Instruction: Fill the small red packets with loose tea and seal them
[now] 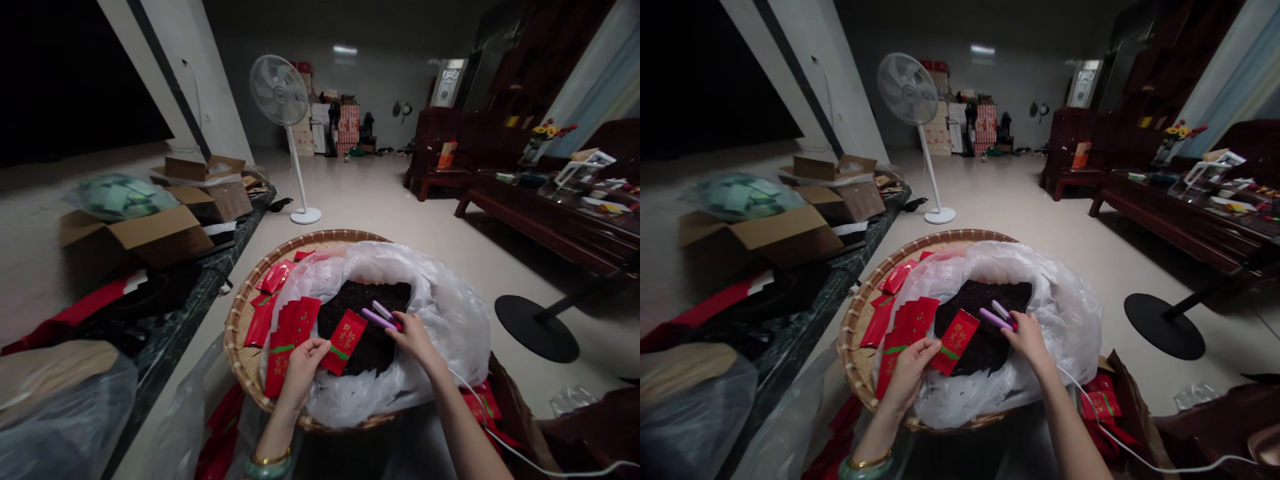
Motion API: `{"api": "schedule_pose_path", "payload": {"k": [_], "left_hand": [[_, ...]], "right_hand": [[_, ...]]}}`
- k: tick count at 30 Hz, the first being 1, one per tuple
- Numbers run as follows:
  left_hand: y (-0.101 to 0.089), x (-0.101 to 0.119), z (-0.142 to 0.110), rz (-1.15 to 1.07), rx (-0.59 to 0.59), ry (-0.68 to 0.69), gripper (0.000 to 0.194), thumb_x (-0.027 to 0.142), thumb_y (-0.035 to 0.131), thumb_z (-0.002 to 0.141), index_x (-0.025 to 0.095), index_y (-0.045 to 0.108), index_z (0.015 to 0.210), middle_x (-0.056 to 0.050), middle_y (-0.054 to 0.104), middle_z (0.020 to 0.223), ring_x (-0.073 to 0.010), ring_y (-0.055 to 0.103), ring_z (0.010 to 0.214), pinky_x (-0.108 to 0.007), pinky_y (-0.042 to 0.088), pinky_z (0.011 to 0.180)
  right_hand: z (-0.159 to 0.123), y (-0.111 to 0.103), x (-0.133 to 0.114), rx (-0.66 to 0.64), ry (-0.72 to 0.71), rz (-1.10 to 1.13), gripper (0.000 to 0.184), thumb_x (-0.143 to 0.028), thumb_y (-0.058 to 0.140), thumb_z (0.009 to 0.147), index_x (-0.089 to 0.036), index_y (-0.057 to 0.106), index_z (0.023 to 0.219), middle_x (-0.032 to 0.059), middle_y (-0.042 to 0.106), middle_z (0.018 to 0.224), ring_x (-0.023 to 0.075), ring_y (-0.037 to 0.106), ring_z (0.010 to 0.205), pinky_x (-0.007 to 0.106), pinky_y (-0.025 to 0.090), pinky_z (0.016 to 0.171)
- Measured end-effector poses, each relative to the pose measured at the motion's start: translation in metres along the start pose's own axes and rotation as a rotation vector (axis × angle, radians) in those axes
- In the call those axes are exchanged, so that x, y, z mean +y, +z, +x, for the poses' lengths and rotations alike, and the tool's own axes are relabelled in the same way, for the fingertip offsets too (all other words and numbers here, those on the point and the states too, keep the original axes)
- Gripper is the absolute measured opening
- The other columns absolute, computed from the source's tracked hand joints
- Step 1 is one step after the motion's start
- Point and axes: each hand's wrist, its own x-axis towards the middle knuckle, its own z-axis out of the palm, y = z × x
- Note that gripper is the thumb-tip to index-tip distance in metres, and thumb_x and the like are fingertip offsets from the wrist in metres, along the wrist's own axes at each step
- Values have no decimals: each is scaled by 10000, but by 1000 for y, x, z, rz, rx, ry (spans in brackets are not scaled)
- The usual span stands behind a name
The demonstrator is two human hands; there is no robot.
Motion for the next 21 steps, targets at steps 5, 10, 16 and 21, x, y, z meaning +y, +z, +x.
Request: {"api": "schedule_pose_path", "payload": {"k": [5, 10, 16, 21], "left_hand": [[10, 4, -4, 59, -51, -28, 319, 417, 765, 593, 141, 624, 668, 13, 649, 571, -114, 566, 527, -215, 430, 551], [15, 2, -7, 144, -129, -38, 325, 426, 756, 609, 136, 623, 669, 12, 636, 567, -102, 544, 521, -202, 388, 531], [13, -1, -7, 158, -158, -38, 330, 432, 747, 624, 134, 621, 687, 8, 632, 571, -102, 543, 522, -205, 386, 534], [15, -3, -6, 138, -108, -15, 315, 425, 735, 636, 133, 630, 692, -7, 655, 598, -116, 573, 544, -216, 421, 553]], "right_hand": [[-5, 15, -23, 132, -126, 200, 340, -397, 495, 874, -186, 656, 1085, 97, 683, 995, 231, 601, 892, 354, 457, 802], [-10, 32, -50, 141, -182, 415, 283, -405, 546, 854, -177, 676, 750, 11, 634, 666, 144, 555, 593, 249, 426, 583], [-11, 35, -49, 147, -109, 513, 415, -489, 531, 839, -165, 569, 583, -19, 482, 518, 114, 460, 484, 229, 338, 476], [-10, 26, -40, -199, 121, 761, 470, -643, 505, 769, -182, 586, 731, -32, 495, 473, 101, 405, 342, 223, 302, 338]]}}
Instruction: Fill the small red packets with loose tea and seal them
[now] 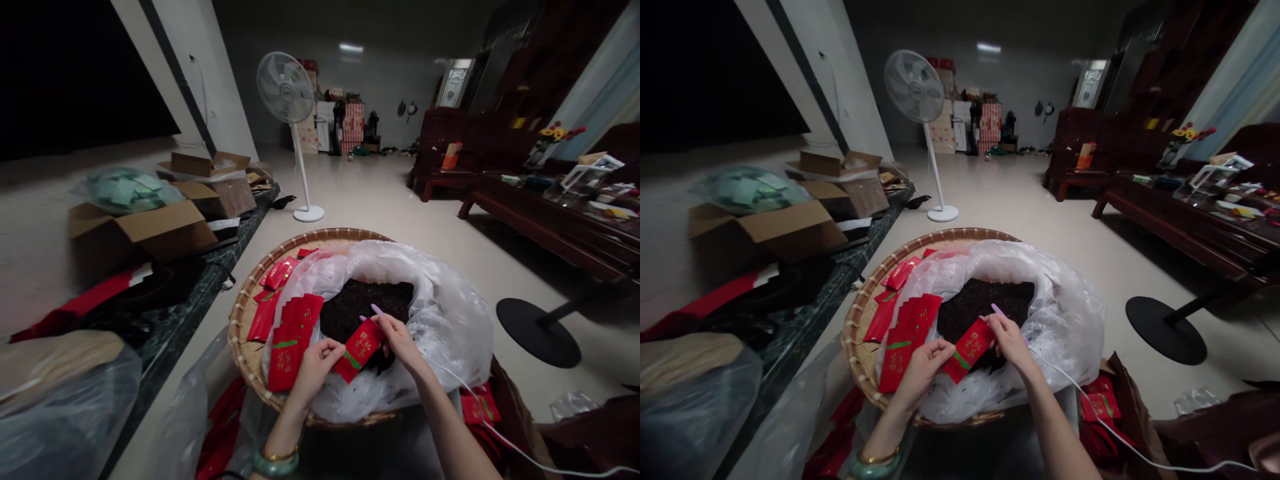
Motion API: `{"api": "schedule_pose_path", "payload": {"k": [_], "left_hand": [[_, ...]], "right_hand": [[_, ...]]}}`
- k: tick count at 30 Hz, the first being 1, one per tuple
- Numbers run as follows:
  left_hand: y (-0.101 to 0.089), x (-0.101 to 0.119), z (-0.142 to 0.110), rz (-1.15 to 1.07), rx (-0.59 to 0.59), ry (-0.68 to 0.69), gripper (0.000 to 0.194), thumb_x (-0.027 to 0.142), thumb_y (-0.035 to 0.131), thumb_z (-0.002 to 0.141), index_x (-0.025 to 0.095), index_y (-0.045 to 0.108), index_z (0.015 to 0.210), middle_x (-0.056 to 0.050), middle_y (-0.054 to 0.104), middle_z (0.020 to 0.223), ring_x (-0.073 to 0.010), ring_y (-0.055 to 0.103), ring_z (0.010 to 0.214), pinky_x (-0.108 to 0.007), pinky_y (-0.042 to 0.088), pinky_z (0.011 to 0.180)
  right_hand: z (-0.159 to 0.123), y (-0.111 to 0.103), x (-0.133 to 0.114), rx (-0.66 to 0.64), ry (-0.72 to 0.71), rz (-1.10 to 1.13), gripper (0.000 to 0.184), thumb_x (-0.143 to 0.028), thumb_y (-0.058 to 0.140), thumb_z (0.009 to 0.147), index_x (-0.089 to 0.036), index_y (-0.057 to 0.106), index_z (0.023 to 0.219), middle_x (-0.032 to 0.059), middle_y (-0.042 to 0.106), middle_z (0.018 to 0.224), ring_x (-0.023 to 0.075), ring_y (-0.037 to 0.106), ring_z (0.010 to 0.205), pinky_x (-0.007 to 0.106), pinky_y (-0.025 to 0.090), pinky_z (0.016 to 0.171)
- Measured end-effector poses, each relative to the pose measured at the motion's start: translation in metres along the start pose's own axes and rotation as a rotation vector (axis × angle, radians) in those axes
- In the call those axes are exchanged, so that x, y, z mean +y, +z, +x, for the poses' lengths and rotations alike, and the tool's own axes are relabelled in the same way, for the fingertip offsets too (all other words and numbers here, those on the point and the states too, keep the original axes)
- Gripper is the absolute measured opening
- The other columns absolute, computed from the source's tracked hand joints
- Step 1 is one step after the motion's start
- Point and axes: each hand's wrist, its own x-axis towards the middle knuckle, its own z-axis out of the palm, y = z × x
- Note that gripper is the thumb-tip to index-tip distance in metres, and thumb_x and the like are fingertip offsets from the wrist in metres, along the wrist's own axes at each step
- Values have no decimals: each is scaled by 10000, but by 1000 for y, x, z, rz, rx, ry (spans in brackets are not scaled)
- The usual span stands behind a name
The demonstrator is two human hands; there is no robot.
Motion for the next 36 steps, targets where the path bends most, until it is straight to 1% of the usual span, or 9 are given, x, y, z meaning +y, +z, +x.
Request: {"api": "schedule_pose_path", "payload": {"k": [2, 7, 9, 13, 16, 18, 21, 25, 36], "left_hand": [[1, -1, 2, -15, 28, -18, 340, 452, 725, 628, 134, 638, 713, -25, 672, 632, -140, 601, 566, -235, 452, 551], [-1, -9, 4, 156, 233, 121, 364, 479, 619, 708, 157, 653, 875, -97, 716, 803, -185, 637, 605, -261, 460, 494], [-1, -13, 3, 401, 309, 244, 279, 408, 598, 747, 174, 674, 878, -96, 715, 776, -202, 637, 621, -295, 477, 568], [-6, -14, 1, 725, 399, 404, 162, 307, 595, 750, 201, 697, 819, -102, 702, 782, -270, 634, 794, -384, 469, 768], [-21, -7, 3, 876, 420, 555, 230, 249, 496, 811, 205, 693, 922, -108, 693, 952, -271, 582, 941, -414, 428, 883], [-36, -1, 6, 1030, 533, 603, 274, 231, 470, 823, 176, 683, 987, -132, 658, 1049, -286, 544, 1003, -444, 398, 929], [-59, 1, 11, 1212, 653, 510, 360, 272, 512, 805, 121, 635, 1108, -177, 584, 1152, -320, 512, 1066, -480, 386, 948], [-78, 0, 16, 1271, 616, 378, 492, 358, 564, 769, 61, 600, 1160, -199, 575, 1092, -326, 555, 1024, -469, 429, 917], [-105, 0, 19, 950, 451, 200, 491, 490, 627, 668, 105, 708, 962, -157, 687, 930, -268, 650, 798, -389, 507, 772]], "right_hand": [[-1, -6, -1, -14, 43, 39, 438, -627, 588, 715, -191, 557, 697, -31, 518, 452, 97, 410, 325, 212, 292, 319], [-2, -6, -15, 319, -6, 184, 428, -602, 651, 676, -197, 515, 655, -24, 557, 467, 121, 521, 386, 225, 413, 375], [-3, 6, -25, 261, -5, 274, 429, -595, 682, 648, -193, 540, 693, -17, 587, 530, 148, 593, 456, 254, 486, 440], [-4, 37, -35, -157, 66, 390, 494, -592, 678, 662, -177, 616, 921, 26, 661, 714, 172, 671, 588, 295, 545, 563], [0, 43, -26, -127, 93, 414, 538, -590, 671, 674, -169, 611, 1003, 59, 678, 839, 161, 686, 671, 292, 547, 630], [3, 38, -14, -81, 124, 372, 531, -581, 687, 655, -156, 621, 966, 58, 674, 819, 148, 676, 659, 264, 531, 599], [5, 28, 1, -101, 147, 264, 485, -544, 709, 639, -143, 642, 905, 46, 669, 762, 121, 644, 607, 224, 493, 533], [4, 23, 8, -103, 136, 179, 429, -500, 715, 641, -149, 656, 881, 36, 672, 737, 106, 620, 581, 213, 472, 505], [2, 21, 10, -120, 126, 148, 353, -428, 719, 655, -153, 666, 869, 36, 671, 740, 110, 614, 583, 221, 474, 506]]}}
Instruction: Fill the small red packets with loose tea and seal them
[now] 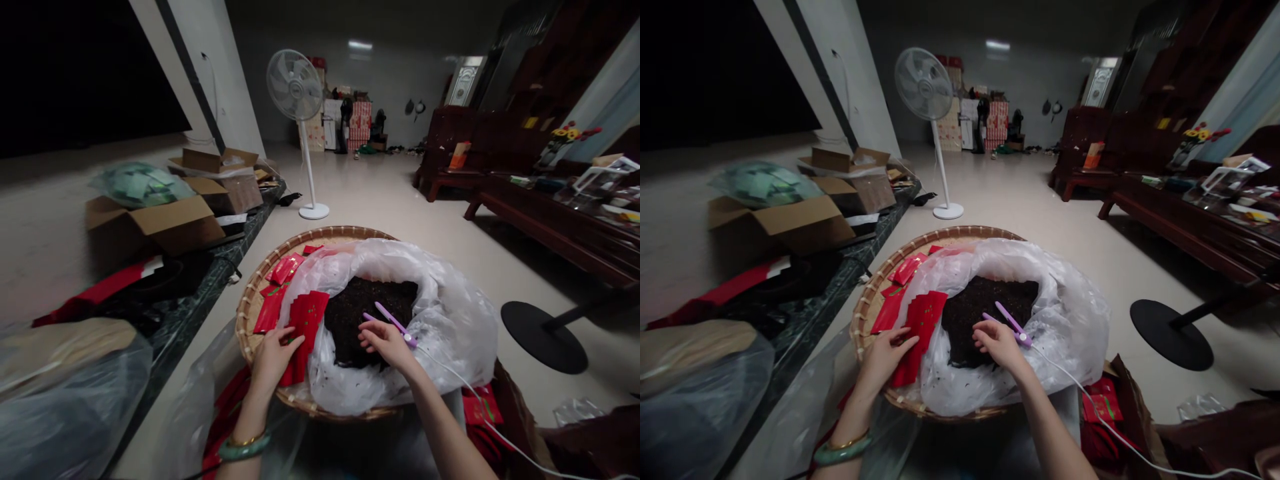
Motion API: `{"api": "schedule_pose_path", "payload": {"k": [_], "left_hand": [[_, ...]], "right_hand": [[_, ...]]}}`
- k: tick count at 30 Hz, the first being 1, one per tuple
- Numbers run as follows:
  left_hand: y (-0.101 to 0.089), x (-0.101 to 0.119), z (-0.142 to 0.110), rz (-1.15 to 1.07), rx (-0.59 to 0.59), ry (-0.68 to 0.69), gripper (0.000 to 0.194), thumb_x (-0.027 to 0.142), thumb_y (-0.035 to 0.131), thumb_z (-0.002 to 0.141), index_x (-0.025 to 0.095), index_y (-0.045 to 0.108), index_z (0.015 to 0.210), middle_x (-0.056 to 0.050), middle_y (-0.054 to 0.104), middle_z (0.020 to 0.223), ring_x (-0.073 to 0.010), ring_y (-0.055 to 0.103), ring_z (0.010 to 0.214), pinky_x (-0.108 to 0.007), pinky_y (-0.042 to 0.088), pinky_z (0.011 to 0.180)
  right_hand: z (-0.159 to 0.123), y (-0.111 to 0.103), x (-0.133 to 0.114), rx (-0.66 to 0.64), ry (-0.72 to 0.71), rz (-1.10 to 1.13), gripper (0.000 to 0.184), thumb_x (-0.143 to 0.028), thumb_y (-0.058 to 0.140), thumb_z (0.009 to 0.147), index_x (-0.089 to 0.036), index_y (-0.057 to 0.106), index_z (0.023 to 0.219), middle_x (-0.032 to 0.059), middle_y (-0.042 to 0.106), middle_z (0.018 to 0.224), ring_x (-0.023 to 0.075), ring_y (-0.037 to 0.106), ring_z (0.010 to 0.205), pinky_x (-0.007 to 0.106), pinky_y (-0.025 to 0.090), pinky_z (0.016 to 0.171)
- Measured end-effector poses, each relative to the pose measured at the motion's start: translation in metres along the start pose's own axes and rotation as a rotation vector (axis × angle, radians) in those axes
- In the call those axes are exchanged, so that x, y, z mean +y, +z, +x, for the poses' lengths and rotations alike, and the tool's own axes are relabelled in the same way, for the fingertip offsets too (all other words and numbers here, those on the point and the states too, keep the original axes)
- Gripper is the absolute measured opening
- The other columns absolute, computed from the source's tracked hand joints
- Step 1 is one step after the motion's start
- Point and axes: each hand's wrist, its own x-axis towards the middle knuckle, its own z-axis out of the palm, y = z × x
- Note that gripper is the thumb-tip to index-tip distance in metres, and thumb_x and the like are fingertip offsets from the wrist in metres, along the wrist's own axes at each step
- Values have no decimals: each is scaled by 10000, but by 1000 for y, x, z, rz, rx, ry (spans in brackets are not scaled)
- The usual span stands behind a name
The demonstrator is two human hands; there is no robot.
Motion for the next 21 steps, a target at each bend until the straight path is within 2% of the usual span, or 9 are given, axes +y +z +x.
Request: {"api": "schedule_pose_path", "payload": {"k": [3, 5, 8, 9, 11, 13, 15, 18, 21], "left_hand": [[-2, -5, 1, -38, 46, 23, 377, 458, 583, 711, 135, 728, 839, -142, 704, 892, -281, 650, 838, -412, 486, 823], [-5, 2, -2, -60, 121, 56, 329, 410, 544, 751, 143, 727, 813, -132, 703, 865, -274, 646, 822, -414, 487, 815], [-10, 31, -15, -46, 269, 223, 278, 360, 535, 798, 184, 733, 884, -100, 680, 875, -255, 609, 841, -409, 481, 821], [-11, 43, -21, -35, 267, 307, 245, 342, 543, 811, 219, 736, 897, -83, 670, 884, -251, 589, 867, -414, 471, 843], [-10, 68, -31, -44, 164, 498, 187, 273, 563, 813, 283, 744, 856, -64, 655, 940, -249, 549, 953, -426, 449, 893], [-5, 86, -40, -78, 23, 666, 212, 189, 581, 787, 315, 749, 818, -58, 633, 1060, -267, 477, 1106, -457, 412, 964], [2, 94, -45, -119, -83, 743, 290, 106, 558, 764, 323, 751, 772, -46, 580, 1204, -278, 382, 1233, -488, 368, 1017], [14, 93, -49, -202, -157, 704, 347, 50, 509, 736, 301, 748, 711, -34, 505, 1335, -283, 295, 1327, -519, 302, 1069], [25, 89, -50, -413, -184, 502, 312, 113, 476, 785, 264, 748, 809, -72, 542, 1319, -270, 424, 1273, -491, 361, 1044]], "right_hand": [[-1, -1, 0, 5, 4, 11, 355, -436, 721, 653, -156, 663, 863, 36, 668, 734, 112, 610, 578, 222, 473, 503], [0, -1, 1, 8, 5, 30, 383, -471, 715, 654, -153, 661, 862, 37, 663, 724, 117, 613, 583, 227, 478, 507], [2, -1, 0, 25, 25, 101, 472, -569, 669, 672, -143, 650, 874, 51, 656, 729, 134, 626, 613, 242, 503, 528], [2, -1, -1, 33, 26, 139, 506, -601, 640, 687, -146, 644, 908, 64, 659, 767, 143, 635, 640, 254, 517, 541], [2, 1, -4, 53, 24, 215, 554, -636, 572, 730, -172, 614, 1030, 95, 659, 910, 163, 650, 719, 285, 544, 575], [0, 2, -7, 58, 16, 247, 549, -608, 545, 765, -227, 556, 1160, 105, 624, 1073, 182, 653, 805, 310, 560, 604], [-3, 3, -8, 30, -13, 203, 544, -510, 617, 746, -271, 515, 1223, 89, 601, 1145, 201, 646, 877, 315, 562, 632], [-7, 2, -9, 4, -114, 104, 579, -326, 720, 658, -270, 541, 1206, 62, 631, 1114, 226, 630, 949, 332, 550, 741], [-8, 1, -6, 80, -199, 86, 523, -283, 698, 665, -257, 576, 1174, 62, 643, 1132, 251, 619, 1009, 384, 517, 862]]}}
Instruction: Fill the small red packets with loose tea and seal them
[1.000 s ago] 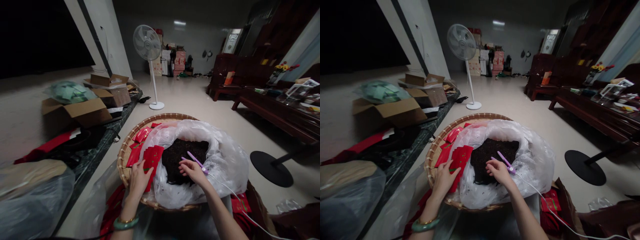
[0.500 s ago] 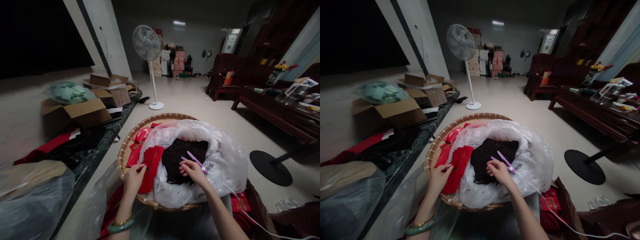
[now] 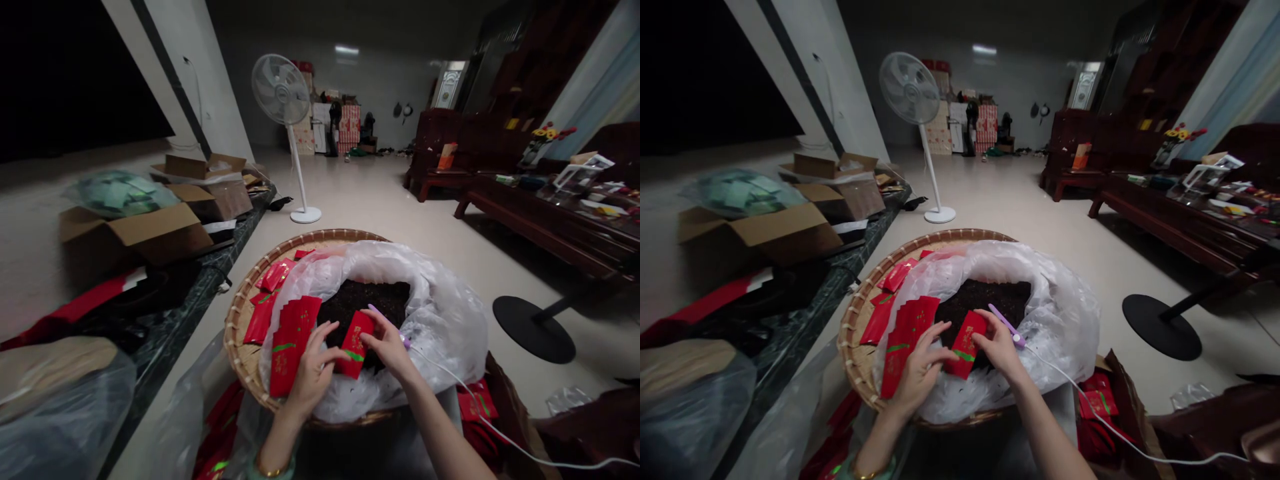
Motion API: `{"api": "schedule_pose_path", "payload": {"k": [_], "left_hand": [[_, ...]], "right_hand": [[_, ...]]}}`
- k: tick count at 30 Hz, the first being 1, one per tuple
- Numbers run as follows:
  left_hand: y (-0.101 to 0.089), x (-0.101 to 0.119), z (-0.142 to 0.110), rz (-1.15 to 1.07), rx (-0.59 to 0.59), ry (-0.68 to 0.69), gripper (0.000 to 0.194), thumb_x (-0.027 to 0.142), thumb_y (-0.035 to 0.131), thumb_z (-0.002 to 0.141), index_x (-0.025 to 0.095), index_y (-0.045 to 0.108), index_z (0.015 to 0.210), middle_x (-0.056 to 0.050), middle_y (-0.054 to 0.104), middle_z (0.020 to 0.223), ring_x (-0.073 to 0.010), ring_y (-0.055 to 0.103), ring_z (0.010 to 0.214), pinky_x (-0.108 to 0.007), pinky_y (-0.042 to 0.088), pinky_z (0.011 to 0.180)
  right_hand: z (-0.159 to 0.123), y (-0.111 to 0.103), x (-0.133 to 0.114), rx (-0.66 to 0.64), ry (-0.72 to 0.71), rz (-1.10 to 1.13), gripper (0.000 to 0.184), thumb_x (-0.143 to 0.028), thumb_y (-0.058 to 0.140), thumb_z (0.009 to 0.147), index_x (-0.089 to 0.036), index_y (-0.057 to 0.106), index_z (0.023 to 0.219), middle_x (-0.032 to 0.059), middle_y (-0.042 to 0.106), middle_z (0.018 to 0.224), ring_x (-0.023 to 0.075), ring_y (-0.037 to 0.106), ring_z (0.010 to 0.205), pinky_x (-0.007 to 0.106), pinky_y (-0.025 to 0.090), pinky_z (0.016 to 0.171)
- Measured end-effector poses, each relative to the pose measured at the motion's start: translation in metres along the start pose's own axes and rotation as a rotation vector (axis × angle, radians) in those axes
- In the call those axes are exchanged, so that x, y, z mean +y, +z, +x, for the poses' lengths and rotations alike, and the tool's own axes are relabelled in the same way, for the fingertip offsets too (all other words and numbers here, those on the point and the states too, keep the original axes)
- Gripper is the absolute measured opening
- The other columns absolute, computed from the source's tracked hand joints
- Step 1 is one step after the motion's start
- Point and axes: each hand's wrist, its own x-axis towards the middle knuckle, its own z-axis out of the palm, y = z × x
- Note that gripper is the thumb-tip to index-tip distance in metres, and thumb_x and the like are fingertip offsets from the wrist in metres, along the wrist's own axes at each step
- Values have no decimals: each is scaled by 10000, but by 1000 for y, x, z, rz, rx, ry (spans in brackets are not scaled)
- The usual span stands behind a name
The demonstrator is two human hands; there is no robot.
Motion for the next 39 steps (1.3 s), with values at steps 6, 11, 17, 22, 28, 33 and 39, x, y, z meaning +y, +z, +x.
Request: {"api": "schedule_pose_path", "payload": {"k": [6, 11, 17, 22, 28, 33, 39], "left_hand": [[19, -5, -1, -410, 46, -482, 487, 356, 653, 738, 150, 620, 1178, -124, 729, 966, -250, 694, 854, -344, 566, 742], [27, -7, -1, -455, 106, -524, 437, 392, 674, 715, 119, 676, 1057, -135, 732, 975, -258, 692, 883, -330, 560, 756], [27, -5, -1, -486, 99, -527, 427, 389, 672, 711, 106, 671, 1030, -130, 741, 929, -256, 701, 852, -340, 568, 740], [24, -3, 0, -377, 123, -464, 307, 353, 638, 736, 138, 690, 949, -103, 746, 898, -241, 703, 837, -341, 565, 760], [24, -4, -1, -260, 137, -401, 250, 337, 608, 764, 165, 691, 925, -85, 744, 905, -227, 700, 851, -334, 561, 774], [27, -3, 0, -343, 155, -422, 256, 340, 624, 749, 152, 680, 913, -93, 746, 886, -228, 707, 821, -324, 571, 738], [27, -3, 2, -448, 172, -482, 280, 350, 646, 732, 139, 665, 916, -91, 750, 848, -220, 711, 779, -305, 570, 705]], "right_hand": [[-5, 8, 5, 84, -204, -235, 453, -253, 603, 777, -258, 577, 1230, 77, 614, 1225, 256, 595, 1088, 411, 474, 949], [-12, 8, 7, 167, -518, -657, 429, -212, 488, 883, -239, 522, 1310, 109, 619, 1205, 242, 576, 1111, 408, 462, 963], [-13, 7, 7, 255, -714, -803, 364, -185, 482, 898, -225, 565, 1250, 122, 603, 1165, 229, 576, 1069, 401, 500, 901], [-9, 5, 2, 321, -595, -685, 104, -233, 599, 836, -186, 681, 878, 79, 601, 864, 195, 596, 785, 333, 528, 686], [-7, 4, 6, 329, -476, -608, 292, -230, 609, 818, -186, 620, 1107, 100, 580, 1005, 157, 567, 712, 281, 504, 596], [-10, 5, 10, 317, -598, -756, 333, -223, 559, 857, -223, 606, 1187, 109, 621, 1047, 236, 576, 959, 393, 495, 813], [-14, 4, 11, 315, -741, -845, 380, -179, 500, 898, -222, 546, 1273, 110, 649, 1093, 236, 584, 980, 413, 489, 836]]}}
